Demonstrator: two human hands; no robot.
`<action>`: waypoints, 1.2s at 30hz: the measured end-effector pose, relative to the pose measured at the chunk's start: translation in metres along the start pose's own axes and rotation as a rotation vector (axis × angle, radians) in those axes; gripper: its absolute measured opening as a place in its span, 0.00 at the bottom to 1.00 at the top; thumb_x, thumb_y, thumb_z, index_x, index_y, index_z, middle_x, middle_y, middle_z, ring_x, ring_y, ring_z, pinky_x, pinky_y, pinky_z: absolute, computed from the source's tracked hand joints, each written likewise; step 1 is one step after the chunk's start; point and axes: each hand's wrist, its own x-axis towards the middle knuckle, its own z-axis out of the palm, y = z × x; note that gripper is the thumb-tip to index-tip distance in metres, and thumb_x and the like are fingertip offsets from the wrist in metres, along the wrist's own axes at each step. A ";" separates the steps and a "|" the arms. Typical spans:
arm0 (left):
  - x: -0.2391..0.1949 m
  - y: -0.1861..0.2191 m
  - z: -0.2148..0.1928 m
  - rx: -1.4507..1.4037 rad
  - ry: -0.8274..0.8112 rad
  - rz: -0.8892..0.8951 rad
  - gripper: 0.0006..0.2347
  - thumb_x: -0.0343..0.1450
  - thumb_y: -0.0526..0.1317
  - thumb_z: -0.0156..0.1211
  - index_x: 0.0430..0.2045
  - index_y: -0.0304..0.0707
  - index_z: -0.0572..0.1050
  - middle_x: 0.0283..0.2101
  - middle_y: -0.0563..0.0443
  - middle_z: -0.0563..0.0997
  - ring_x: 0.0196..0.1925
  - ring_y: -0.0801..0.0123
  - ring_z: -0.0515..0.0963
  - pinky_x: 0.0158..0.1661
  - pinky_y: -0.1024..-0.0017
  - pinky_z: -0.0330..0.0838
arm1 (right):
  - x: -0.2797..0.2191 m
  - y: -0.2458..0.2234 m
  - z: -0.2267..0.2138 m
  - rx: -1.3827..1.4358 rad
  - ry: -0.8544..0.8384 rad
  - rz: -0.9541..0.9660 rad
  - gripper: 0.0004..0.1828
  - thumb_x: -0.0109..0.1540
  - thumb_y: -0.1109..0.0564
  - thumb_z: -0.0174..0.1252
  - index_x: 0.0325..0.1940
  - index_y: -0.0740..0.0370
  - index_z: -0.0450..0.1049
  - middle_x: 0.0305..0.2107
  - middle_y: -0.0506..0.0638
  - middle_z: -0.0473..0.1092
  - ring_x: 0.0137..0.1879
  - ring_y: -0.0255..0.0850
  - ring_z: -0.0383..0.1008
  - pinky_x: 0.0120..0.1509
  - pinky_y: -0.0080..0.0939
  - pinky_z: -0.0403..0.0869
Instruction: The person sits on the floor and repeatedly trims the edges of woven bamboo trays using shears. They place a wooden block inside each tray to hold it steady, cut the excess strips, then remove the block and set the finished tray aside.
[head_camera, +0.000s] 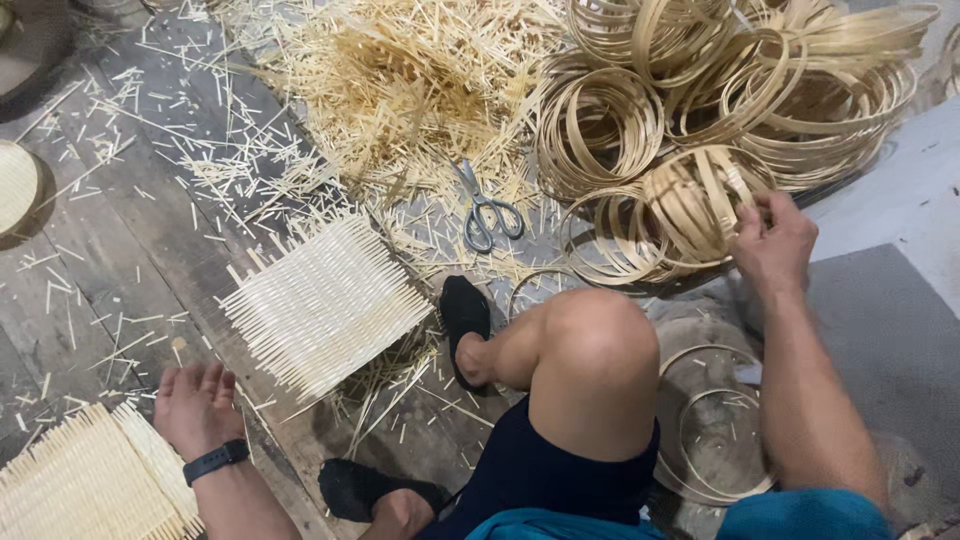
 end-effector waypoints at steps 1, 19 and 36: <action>-0.002 0.003 0.000 -0.012 -0.007 0.003 0.16 0.76 0.31 0.56 0.59 0.36 0.64 0.49 0.44 0.75 0.44 0.60 0.81 0.44 0.63 0.77 | -0.001 -0.002 0.002 0.032 0.001 -0.030 0.09 0.69 0.63 0.59 0.53 0.66 0.77 0.38 0.58 0.78 0.42 0.43 0.80 0.47 0.44 0.77; -0.028 0.031 0.002 -0.086 0.019 -0.046 0.19 0.74 0.30 0.56 0.62 0.33 0.66 0.41 0.48 0.77 0.40 0.65 0.79 0.40 0.66 0.76 | 0.139 -0.029 0.016 0.443 0.114 0.132 0.17 0.74 0.45 0.65 0.52 0.63 0.78 0.42 0.44 0.76 0.48 0.33 0.76 0.52 0.40 0.76; -0.139 0.097 0.183 0.568 -0.795 0.459 0.15 0.75 0.45 0.62 0.51 0.35 0.80 0.46 0.49 0.85 0.46 0.74 0.82 0.46 0.74 0.76 | 0.013 -0.328 0.042 0.352 -0.612 -0.959 0.11 0.69 0.58 0.59 0.54 0.57 0.81 0.34 0.50 0.68 0.40 0.41 0.69 0.43 0.42 0.74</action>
